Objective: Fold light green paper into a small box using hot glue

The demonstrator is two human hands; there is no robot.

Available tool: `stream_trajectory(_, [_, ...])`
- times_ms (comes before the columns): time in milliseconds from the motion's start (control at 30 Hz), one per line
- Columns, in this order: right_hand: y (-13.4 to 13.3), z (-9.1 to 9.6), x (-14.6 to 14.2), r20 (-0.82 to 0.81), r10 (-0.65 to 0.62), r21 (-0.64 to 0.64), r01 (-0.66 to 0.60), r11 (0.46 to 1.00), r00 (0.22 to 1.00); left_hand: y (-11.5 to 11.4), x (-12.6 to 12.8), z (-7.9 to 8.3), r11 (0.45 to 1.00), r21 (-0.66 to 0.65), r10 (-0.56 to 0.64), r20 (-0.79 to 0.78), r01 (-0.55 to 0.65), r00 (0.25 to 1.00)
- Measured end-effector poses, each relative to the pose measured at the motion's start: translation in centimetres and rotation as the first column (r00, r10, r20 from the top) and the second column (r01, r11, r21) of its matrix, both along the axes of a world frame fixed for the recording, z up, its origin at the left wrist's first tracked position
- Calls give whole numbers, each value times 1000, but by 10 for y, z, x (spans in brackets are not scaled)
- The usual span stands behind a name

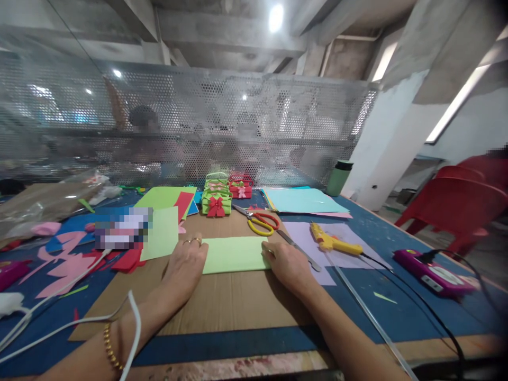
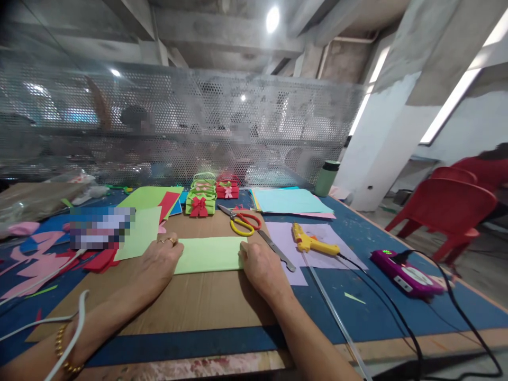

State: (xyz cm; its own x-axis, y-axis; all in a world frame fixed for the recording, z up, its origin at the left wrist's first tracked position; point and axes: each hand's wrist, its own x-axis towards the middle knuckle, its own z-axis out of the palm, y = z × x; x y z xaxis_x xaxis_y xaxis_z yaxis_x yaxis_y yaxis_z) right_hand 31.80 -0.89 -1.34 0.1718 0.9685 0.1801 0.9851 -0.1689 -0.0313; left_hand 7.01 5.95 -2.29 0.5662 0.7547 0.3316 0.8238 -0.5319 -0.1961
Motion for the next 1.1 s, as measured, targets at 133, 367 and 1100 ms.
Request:
stream_trajectory(133, [1,-5,2,21,8,18,-8,1000,1000,1,1,2,996,38,-76,8,75,997])
stream_trajectory(367, [-8,-2,0,79,44,114,-53,992,996,-2,4,6,995,84,-63,17,61,998])
stream_trajectory(1100, [-58,10,-10,68,531,71,-535,842,845,-3,5,11,998,31,-50,-2,50,999])
